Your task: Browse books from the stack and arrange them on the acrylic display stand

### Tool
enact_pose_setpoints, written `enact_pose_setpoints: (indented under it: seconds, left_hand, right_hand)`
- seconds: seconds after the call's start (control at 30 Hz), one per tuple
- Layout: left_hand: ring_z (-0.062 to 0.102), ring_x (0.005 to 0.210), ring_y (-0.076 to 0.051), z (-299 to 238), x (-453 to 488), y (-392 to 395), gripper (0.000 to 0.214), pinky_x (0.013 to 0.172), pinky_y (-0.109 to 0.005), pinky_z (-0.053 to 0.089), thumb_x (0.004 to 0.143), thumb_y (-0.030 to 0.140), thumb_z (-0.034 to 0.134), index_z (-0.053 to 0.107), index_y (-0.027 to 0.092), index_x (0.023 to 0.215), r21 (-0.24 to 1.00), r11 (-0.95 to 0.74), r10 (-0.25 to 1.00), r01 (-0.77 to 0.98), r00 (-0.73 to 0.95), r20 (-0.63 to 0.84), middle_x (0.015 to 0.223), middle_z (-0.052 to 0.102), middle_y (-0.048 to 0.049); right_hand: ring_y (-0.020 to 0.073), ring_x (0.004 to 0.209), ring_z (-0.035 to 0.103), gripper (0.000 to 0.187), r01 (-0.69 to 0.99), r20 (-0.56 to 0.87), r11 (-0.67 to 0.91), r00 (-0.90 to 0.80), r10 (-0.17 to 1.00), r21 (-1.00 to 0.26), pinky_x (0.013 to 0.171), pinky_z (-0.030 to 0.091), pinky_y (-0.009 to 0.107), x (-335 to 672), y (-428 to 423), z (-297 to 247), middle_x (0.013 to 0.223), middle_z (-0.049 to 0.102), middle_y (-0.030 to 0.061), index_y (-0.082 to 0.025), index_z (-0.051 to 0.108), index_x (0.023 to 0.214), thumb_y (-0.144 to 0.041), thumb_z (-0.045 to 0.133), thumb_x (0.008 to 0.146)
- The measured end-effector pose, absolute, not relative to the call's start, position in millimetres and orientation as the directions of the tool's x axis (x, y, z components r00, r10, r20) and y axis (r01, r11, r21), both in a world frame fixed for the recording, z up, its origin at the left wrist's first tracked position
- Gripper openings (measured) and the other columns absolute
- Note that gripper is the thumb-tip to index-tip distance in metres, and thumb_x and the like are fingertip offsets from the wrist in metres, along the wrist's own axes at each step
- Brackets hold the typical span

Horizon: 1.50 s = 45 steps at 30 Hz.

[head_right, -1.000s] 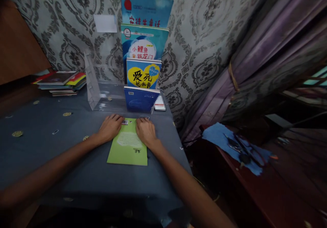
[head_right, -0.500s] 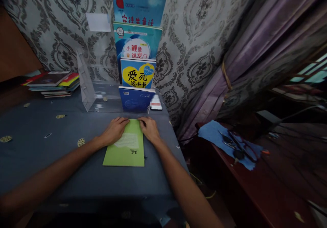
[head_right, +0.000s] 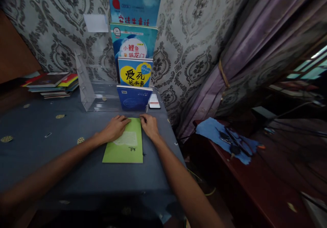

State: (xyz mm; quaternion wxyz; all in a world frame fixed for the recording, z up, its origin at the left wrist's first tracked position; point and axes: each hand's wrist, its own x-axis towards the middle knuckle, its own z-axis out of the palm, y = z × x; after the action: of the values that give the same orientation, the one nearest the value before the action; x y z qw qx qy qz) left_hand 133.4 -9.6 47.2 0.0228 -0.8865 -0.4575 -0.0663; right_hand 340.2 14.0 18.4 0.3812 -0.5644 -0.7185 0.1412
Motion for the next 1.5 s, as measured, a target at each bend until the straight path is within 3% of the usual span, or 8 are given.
enact_pose_setpoints:
  seconds: [0.13,0.27,0.43,0.5,0.77,1.23,1.37,1.5]
  left_hand:
    - [0.053,0.112,-0.031,53,149,-13,0.039,0.092,-0.047,0.046,0.102,0.03,0.036,0.057,0.024,0.135,-0.023,-0.537,0.836,0.843,0.536,0.113,0.121,0.06,-0.0126]
    - [0.048,0.126,-0.035,52,157,-24,0.046,0.104,-0.057,0.039,0.103,0.038,0.036,0.049,0.018,0.143,-0.017,-0.559,0.826,0.829,0.559,0.067,0.136,0.055,-0.0175]
    - [0.02,0.15,-0.041,50,143,-56,0.087,0.115,-0.07,0.016,0.087,0.077,0.046,0.03,0.025,0.155,0.148,-0.77,0.621,0.621,0.782,-0.05,0.162,0.027,-0.0191]
    - [0.011,0.153,-0.041,49,136,-67,0.096,0.116,-0.071,0.011,0.083,0.082,0.045,0.023,0.024,0.157,0.192,-0.802,0.562,0.565,0.824,-0.075,0.164,0.021,-0.0201]
    - [0.008,0.154,-0.038,43,134,-67,0.084,0.119,-0.068,0.007,0.092,0.075,0.036,0.023,0.024,0.158,0.2,-0.817,0.549,0.541,0.835,-0.018,0.165,0.022,-0.0179]
    - [0.019,0.152,-0.038,47,132,-47,0.084,0.119,-0.067,0.012,0.088,0.077,0.042,0.034,0.026,0.154,0.199,-0.812,0.563,0.549,0.827,0.015,0.163,0.029,-0.0148]
    - [0.034,0.147,-0.029,48,134,-28,0.06,0.12,-0.058,0.02,0.101,0.06,0.032,0.042,0.026,0.149,0.232,-0.785,0.6,0.575,0.799,0.049,0.158,0.041,-0.011]
    - [0.033,0.148,-0.024,44,142,-5,0.052,0.121,-0.053,0.019,0.104,0.045,0.032,0.041,0.021,0.149,0.224,-0.751,0.648,0.621,0.758,0.072,0.158,0.04,-0.0124]
  right_hand:
    - [0.0215,0.089,0.075,0.03,0.7,0.357,0.296,-0.062,0.932,-0.65,0.082,0.055,0.029,340,13,21,0.099,0.08,0.0062,-0.02,0.077,0.104,-0.014,0.052,0.088]
    - [0.0219,0.093,0.074,0.03,0.684,0.354,0.306,-0.075,0.932,-0.662,0.085,0.056,0.03,340,13,21,0.101,0.08,0.0066,-0.02,0.077,0.102,-0.012,0.052,0.087]
    - [0.0217,0.092,0.075,0.029,0.669,0.385,0.328,-0.067,0.921,-0.667,0.086,0.056,0.031,341,14,18,0.099,0.08,0.0058,-0.021,0.077,0.102,-0.013,0.052,0.088]
    - [0.0216,0.091,0.075,0.028,0.663,0.395,0.333,-0.062,0.917,-0.671,0.085,0.056,0.031,341,14,17,0.099,0.08,0.0054,-0.022,0.077,0.101,-0.014,0.053,0.089]
    - [0.0214,0.09,0.074,0.028,0.626,0.407,0.33,-0.021,0.913,-0.707,0.083,0.057,0.032,343,13,16,0.099,0.08,0.0051,-0.021,0.076,0.1,-0.014,0.052,0.087]
    - [0.022,0.085,0.074,0.028,0.687,0.395,0.323,-0.056,0.917,-0.651,0.08,0.056,0.032,343,13,15,0.097,0.08,0.0063,-0.021,0.076,0.102,-0.016,0.052,0.088]
    - [0.022,0.091,0.074,0.029,0.7,0.403,0.347,-0.092,0.911,-0.624,0.084,0.056,0.032,343,13,15,0.101,0.079,0.0063,-0.021,0.076,0.104,-0.016,0.052,0.088]
    - [0.0215,0.097,0.073,0.033,0.682,0.414,0.382,-0.126,0.901,-0.623,0.089,0.055,0.033,345,15,14,0.105,0.079,0.0046,-0.024,0.076,0.105,-0.013,0.05,0.087]
